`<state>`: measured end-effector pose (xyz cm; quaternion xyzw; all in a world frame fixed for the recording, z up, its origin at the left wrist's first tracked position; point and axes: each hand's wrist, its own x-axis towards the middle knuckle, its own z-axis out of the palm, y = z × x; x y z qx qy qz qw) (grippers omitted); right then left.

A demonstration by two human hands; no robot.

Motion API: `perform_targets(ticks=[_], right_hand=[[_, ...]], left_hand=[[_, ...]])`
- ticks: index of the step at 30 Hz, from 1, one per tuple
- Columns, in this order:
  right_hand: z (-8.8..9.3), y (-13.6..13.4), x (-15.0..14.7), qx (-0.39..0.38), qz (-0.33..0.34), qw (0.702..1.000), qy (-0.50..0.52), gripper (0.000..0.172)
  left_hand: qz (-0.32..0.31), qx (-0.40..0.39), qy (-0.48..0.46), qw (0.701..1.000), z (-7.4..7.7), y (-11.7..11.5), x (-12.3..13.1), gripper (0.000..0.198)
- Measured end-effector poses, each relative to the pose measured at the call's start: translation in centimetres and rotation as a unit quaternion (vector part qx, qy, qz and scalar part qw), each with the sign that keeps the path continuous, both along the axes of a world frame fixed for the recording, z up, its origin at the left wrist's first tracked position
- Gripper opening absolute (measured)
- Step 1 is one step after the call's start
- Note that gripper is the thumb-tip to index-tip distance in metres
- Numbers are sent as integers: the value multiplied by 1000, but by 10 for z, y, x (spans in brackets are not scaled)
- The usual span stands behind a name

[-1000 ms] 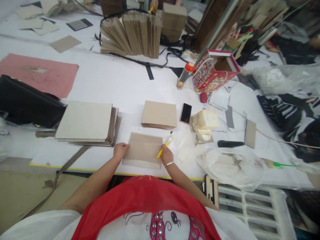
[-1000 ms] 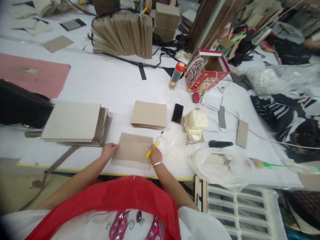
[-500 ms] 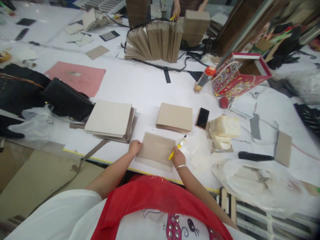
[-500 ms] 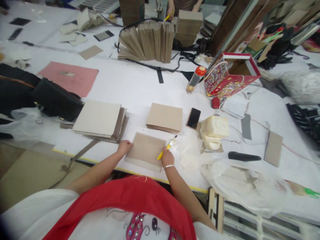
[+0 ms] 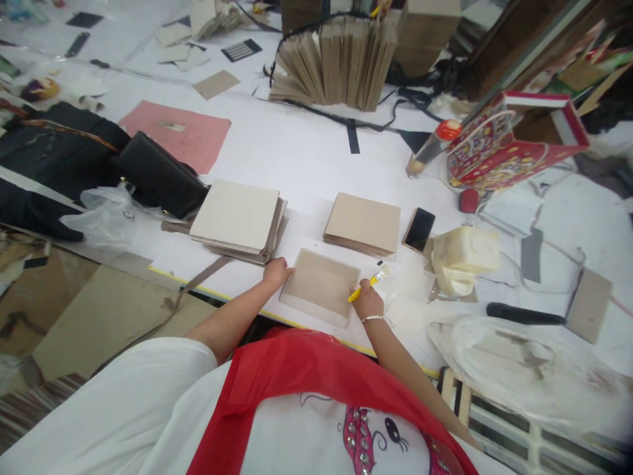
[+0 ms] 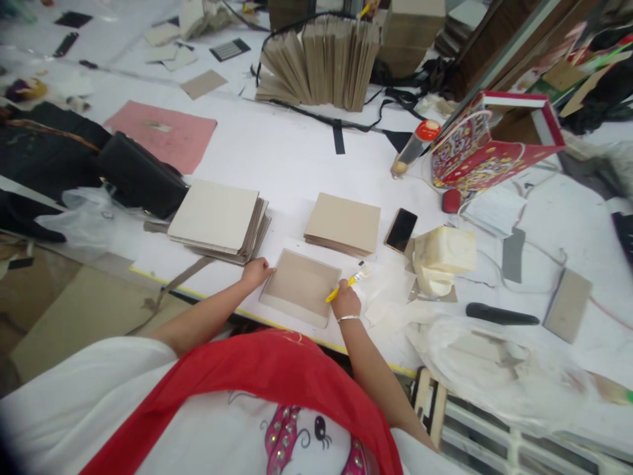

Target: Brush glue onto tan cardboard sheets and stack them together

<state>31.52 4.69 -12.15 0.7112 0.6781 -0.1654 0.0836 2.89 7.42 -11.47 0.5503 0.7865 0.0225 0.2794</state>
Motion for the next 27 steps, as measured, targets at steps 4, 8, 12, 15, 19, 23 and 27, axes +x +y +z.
perform_targets(ticks=[4, 8, 12, 15, 19, 23, 27], right_hand=[[1, -16, 12, 11, -22, 999, 28, 22], [-3, -30, 24, 24, 4, 998, 56, 22], [9, -29, 44, 75, -20, 994, 77, 29], [32, -22, 60, 120, -54, 986, 105, 38], [58, -12, 62, 153, -84, 966, 190, 43], [48, -14, 45, 122, -84, 959, 243, 37], [5, -43, 32, 142, 11, 977, 161, 29]], left_hand=[[11, 14, -29, 999, -3, -15, 3, 21], [20, -12, -53, 998, -18, -25, 9, 22], [-31, 48, -48, 997, -20, -31, 16, 29], [-155, 138, -27, 978, -9, -38, 29, 32], [-325, 136, -21, 936, 4, -49, 55, 36], [-294, 91, 29, 951, 2, -57, 59, 55], [-191, 77, 43, 978, -8, -64, 37, 66]])
